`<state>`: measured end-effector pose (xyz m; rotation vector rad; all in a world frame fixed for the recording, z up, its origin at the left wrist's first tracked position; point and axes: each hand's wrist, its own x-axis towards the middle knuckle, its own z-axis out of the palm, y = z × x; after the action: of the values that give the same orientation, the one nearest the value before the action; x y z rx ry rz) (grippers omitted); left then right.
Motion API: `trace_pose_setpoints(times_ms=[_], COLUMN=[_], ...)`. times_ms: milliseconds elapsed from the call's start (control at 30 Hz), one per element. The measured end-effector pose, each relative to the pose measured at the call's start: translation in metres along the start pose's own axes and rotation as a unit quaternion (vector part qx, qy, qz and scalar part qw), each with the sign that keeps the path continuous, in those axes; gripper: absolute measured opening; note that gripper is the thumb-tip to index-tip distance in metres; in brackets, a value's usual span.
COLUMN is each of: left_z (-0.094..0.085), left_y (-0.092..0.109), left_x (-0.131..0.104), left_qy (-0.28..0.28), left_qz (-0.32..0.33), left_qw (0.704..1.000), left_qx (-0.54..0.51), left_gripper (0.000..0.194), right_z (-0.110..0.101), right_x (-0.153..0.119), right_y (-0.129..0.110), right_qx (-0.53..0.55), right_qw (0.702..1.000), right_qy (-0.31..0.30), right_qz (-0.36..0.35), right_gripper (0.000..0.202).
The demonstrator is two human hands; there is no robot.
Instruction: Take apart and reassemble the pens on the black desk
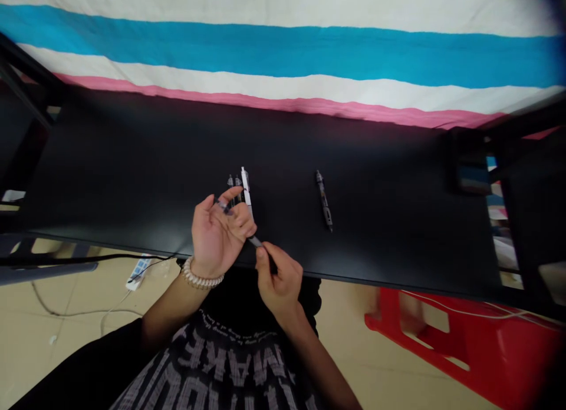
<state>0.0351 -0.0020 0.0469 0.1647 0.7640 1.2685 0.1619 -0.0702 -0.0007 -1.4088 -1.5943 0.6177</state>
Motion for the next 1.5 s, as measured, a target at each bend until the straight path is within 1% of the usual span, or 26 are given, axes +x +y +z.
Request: trace_pose_setpoints(times_ms=[67, 100, 200, 300, 367, 400, 433, 500, 567, 600, 633, 700, 833, 900, 967, 1000, 1033, 1100, 1133, 1200, 1267, 1300, 1367, 1433, 1467, 1500], left_z=[-0.001, -0.002, -0.014, -0.031, -0.043, -0.048, -0.052, -0.057, -0.059, -0.058, -0.057, -0.055, -0.052, -0.051, -0.048, -0.046, -0.043, -0.037, -0.034, -0.027, -0.022, -0.02, -0.017, -0.015, -0.014, -0.014], left_y=[-0.001, -0.001, 0.004, 0.007, 0.006, 0.005, 0.003, -0.001, -0.004, -0.004, -0.004, -0.003, -0.001, -0.002, -0.002, -0.002, -0.002, -0.001, -0.001, 0.001, 0.002, 0.003, 0.002, 0.0, -0.001, -0.003], left_x=[0.002, 0.003, 0.004, 0.004, 0.005, 0.006, 0.006, 0.007, 0.007, 0.007, 0.007, 0.007, 0.005, 0.004, 0.002, 0.001, 0.001, 0.002, 0.002, 0.003, 0.003, 0.002, 0.0, -0.002, -0.003, -0.004], left_qy=[0.001, 0.007, 0.024, 0.023, 0.019, 0.016, 0.014, 0.013, 0.014, 0.012, 0.01, 0.007, 0.02, 0.036, 0.053, 0.058, 0.058, 0.047, 0.039, 0.018, 0.002, -0.001, 0.008, 0.028, 0.037, 0.044], left_qz=[0.0, 0.013, 0.087, 0.16, 0.204, 0.221, 0.235, 0.256, 0.267, 0.269, 0.268, 0.264, 0.264, 0.268, 0.27, 0.264, 0.251, 0.209, 0.182, 0.129, 0.087, 0.079, 0.097, 0.139, 0.158, 0.172], left_qw=[0.999, 0.998, 0.98, 0.935, 0.893, 0.872, 0.853, 0.827, 0.813, 0.808, 0.804, 0.8, 0.809, 0.81, 0.818, 0.83, 0.849, 0.897, 0.917, 0.945, 0.959, 0.963, 0.969, 0.968, 0.967, 0.966], left_qx=[0.04, 0.067, 0.177, 0.315, 0.402, 0.437, 0.465, 0.5, 0.518, 0.524, 0.531, 0.539, 0.526, 0.52, 0.505, 0.487, 0.461, 0.388, 0.352, 0.3, 0.271, 0.258, 0.229, 0.205, 0.197, 0.189], left_gripper=[0.049, 0.049, 0.036, 0.024, 0.019, 0.017, 0.016, 0.015, 0.016, 0.016, 0.016, 0.017, 0.013, 0.011, 0.01, 0.011, 0.014, 0.024, 0.028, 0.031, 0.028, 0.027, 0.024, 0.023, 0.023, 0.023], right_z=[-0.007, -0.011, -0.026, -0.034, -0.032, -0.029, -0.024, -0.01, 0.005, 0.011, 0.015, 0.019, 0.01, 0.002, -0.006, -0.01, -0.013, -0.019, -0.022, -0.025, -0.024, -0.022, -0.018, -0.013, -0.01, -0.008], right_x=[0.005, 0.008, 0.018, 0.025, 0.027, 0.028, 0.029, 0.033, 0.039, 0.043, 0.046, 0.053, 0.057, 0.053, 0.046, 0.041, 0.035, 0.025, 0.02, 0.012, 0.008, 0.006, 0.004, 0.002, 0.001, -0.001], right_y=[0.009, 0.015, 0.038, 0.055, 0.055, 0.051, 0.045, 0.031, 0.019, 0.014, 0.012, 0.012, 0.022, 0.027, 0.029, 0.028, 0.027, 0.02, 0.016, 0.008, 0.001, -0.001, -0.003, -0.003, -0.003, -0.003], right_qx=[-0.047, -0.075, -0.177, -0.25, -0.242, -0.221, -0.191, -0.118, -0.068, -0.067, -0.076, -0.105, -0.119, -0.105, -0.052, -0.008, 0.044, 0.151, 0.194, 0.254, 0.284, 0.292, 0.308, 0.316, 0.308, 0.288], right_qw=[0.997, 0.994, 0.973, 0.948, 0.947, 0.955, 0.966, 0.989, 0.997, 0.996, 0.994, 0.989, 0.986, 0.99, 0.994, 0.993, 0.989, 0.973, 0.965, 0.954, 0.945, 0.941, 0.929, 0.92, 0.922, 0.932], right_qy=[0.048, 0.072, 0.145, 0.192, 0.202, 0.191, 0.166, 0.076, -0.014, -0.05, -0.075, -0.106, -0.115, -0.092, -0.058, -0.045, -0.038, -0.047, -0.057, -0.088, -0.11, -0.113, -0.106, -0.098, -0.09, -0.076], right_qz=[0.022, 0.031, 0.021, 0.044, 0.062, 0.06, 0.053, 0.041, 0.038, 0.031, 0.025, 0.015, 0.012, 0.026, 0.073, 0.105, 0.136, 0.169, 0.165, 0.135, 0.12, 0.13, 0.173, 0.211, 0.217, 0.208], right_gripper=[0.019, 0.018, 0.016, 0.021, 0.028, 0.028, 0.026, 0.021, 0.022, 0.021, 0.02, 0.019, 0.015, 0.014, 0.012, 0.012, 0.015, 0.022, 0.024, 0.023, 0.021, 0.021, 0.022, 0.026, 0.028, 0.028])
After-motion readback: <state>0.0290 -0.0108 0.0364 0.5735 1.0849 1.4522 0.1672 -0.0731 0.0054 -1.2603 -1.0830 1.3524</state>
